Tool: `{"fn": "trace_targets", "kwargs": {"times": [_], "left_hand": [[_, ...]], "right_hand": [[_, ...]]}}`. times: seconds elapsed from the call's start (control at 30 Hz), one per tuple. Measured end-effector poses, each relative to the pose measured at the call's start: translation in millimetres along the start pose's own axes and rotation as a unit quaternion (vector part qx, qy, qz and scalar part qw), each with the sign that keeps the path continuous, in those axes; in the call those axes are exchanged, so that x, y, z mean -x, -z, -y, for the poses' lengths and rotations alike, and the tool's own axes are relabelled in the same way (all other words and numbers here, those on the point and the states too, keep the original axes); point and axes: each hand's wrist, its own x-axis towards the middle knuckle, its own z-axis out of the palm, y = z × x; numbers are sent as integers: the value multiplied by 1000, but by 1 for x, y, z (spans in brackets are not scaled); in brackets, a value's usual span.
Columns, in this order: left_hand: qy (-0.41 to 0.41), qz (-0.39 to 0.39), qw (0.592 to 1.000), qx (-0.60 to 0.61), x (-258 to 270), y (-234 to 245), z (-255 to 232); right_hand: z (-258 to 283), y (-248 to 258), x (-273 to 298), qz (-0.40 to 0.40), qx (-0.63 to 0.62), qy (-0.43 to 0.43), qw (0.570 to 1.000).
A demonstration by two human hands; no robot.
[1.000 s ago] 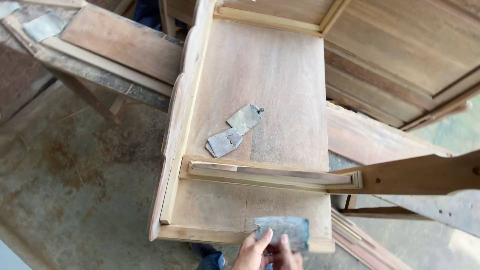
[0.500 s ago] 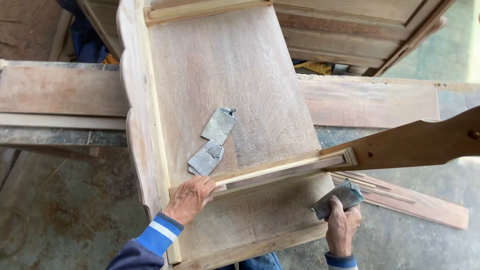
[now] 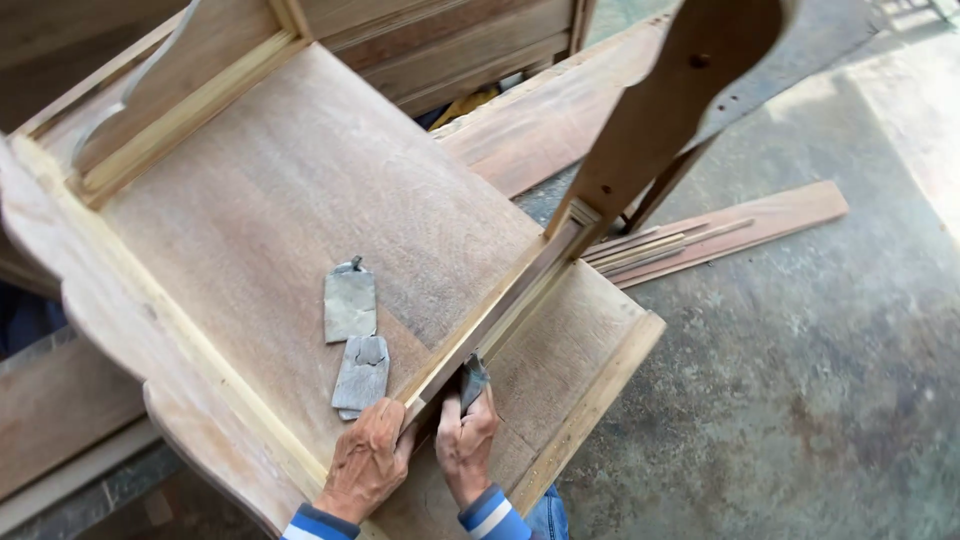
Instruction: Sanding a wooden furniture component by hand with sandpaper.
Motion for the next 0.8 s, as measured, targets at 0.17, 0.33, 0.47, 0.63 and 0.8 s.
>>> {"fn": "trace_targets", "kwargs": {"times": [0.17,0.33,0.47,0.63,0.8], "left_hand": [[18,-16,1000,-8,2,-19,24],[62,1,998,-25,3,-37,37],[38,-46,997,-44,16,-69,78],[-23,-41,998,-37,21,-117,144],[-40,51,998,-21,51,-198,250]], "right_hand": [[-78,2,-142,-88,2,-72,994],[-14,9,-91,-67,-55,-138,987],[2,-12,13,-89,31,185,978],[-90,9,-150,-89,-97,-165,977],[-32,33,-131,-97,-185,-250,945]]}}
